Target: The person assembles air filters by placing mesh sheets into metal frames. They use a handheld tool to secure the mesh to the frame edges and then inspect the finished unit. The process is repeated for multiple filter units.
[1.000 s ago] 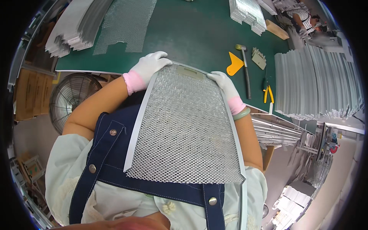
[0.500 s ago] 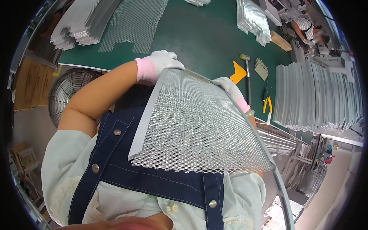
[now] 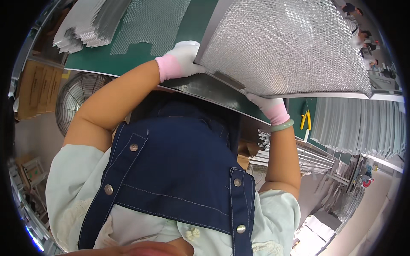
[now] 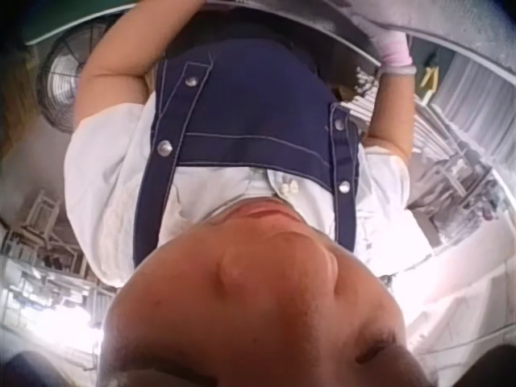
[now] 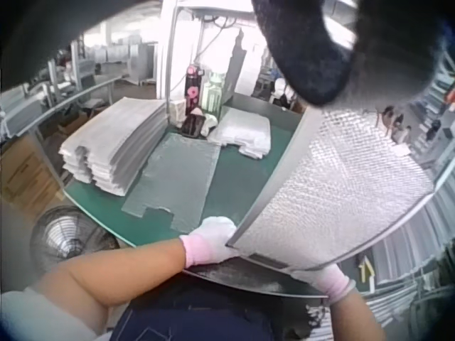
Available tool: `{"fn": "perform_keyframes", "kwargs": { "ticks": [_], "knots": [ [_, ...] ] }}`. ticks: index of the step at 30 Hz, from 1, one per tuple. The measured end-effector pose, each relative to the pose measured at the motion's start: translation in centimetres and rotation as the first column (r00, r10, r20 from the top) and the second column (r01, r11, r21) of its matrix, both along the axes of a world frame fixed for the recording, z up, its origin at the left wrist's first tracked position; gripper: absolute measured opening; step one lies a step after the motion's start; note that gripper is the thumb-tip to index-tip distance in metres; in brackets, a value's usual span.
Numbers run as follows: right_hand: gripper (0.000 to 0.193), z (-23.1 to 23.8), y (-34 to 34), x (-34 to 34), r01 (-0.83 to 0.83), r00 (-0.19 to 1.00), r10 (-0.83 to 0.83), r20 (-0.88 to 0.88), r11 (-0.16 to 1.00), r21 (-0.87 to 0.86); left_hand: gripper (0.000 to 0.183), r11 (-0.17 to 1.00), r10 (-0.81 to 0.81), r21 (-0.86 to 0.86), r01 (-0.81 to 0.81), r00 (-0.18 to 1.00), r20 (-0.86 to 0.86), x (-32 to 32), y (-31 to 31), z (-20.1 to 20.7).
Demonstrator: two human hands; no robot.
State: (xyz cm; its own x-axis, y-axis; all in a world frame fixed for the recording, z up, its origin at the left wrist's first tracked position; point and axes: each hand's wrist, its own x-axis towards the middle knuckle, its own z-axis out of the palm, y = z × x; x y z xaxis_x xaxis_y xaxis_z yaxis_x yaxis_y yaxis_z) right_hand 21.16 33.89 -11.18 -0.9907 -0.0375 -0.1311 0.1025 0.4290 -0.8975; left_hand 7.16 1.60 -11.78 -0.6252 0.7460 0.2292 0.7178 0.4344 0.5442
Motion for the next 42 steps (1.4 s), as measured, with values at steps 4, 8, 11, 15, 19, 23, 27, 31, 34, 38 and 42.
{"fn": "perform_keyframes", "kwargs": {
  "ticks": [4, 8, 11, 15, 19, 23, 27, 31, 34, 38, 42],
  "knots": [
    [0.038, 0.9, -1.0, 0.1, 0.02, 1.0, -0.02, -0.005, 0.999, 0.032, 0.031, 0.999, -0.048, 0.004, 0.048, 0.999, -0.025, -0.5, 0.2, -0.5],
    [0.037, 0.4, -0.7, 0.4, 0.021, 1.0, -0.021, 0.018, 0.999, 0.028, 0.033, 0.997, -0.07, -0.005, 0.071, 0.997, 0.015, -0.6, 0.4, -0.4],
    [0.037, 0.3, -0.9, 0.2, -0.019, 0.999, 0.021, -0.024, 0.994, 0.105, 0.028, 0.996, -0.056, 0.065, 0.061, 0.996, -0.073, -0.3, 0.0, -0.7],
    [0.034, 0.6, -1.4, 0.1, 0.025, 0.999, -0.024, -0.041, 0.999, 0.027, 0.037, 0.995, -0.094, -0.026, 0.093, 0.995, -0.043, -0.5, -0.3, 0.4],
    [0.035, 2.4, -2.4, -0.3, -0.06, 0.998, 0.061, -0.021, 0.997, 0.042, 0.04, 0.979, -0.16, -0.057, 0.194, 0.916, 0.368, -1.2, 0.0, 3.1],
    [0.056, 0.9, -1.1, -0.2, 0.038, 0.999, -0.035, -0.019, 0.987, 0.159, 0.045, 0.802, -0.344, 0.593, 0.069, 0.866, 0.364, 0.4, 1.7, 16.2],
    [0.054, 0.7, -0.7, -0.4, 0.013, 0.999, -0.015, 0.032, 0.998, 0.058, 0.026, 0.747, -0.214, 0.664, -0.017, 0.94, 0.265, 0.6, 2.7, 21.9],
    [0.051, 3.2, -1.1, 0.0, 0.029, 0.997, -0.031, 0.077, 0.999, 0.025, 0.022, 0.727, -0.201, 0.686, 0.035, 0.966, 0.164, -0.2, 3.7, 21.8],
    [0.044, 10.7, -3.7, 0.4, 0.179, 0.933, -0.271, -0.235, 0.92, -0.349, 0.023, 0.702, -0.237, 0.709, 0.062, 0.96, 0.151, -0.3, 3.5, 21.7],
    [0.021, 20.9, -3.8, -0.1, 0.094, 0.765, -0.426, -0.484, 0.816, -0.571, 0.024, 0.708, -0.311, 0.706, 0.032, 0.911, 0.27, -0.4, 4.2, 21.6],
    [0.021, 18.6, -2.8, -1.7, 0.041, 0.654, -0.459, -0.601, 0.815, -0.578, 0.023, 0.722, -0.29, 0.691, -0.036, 0.89, 0.35, 0.4, 4.5, 22.0]
  ]
}}
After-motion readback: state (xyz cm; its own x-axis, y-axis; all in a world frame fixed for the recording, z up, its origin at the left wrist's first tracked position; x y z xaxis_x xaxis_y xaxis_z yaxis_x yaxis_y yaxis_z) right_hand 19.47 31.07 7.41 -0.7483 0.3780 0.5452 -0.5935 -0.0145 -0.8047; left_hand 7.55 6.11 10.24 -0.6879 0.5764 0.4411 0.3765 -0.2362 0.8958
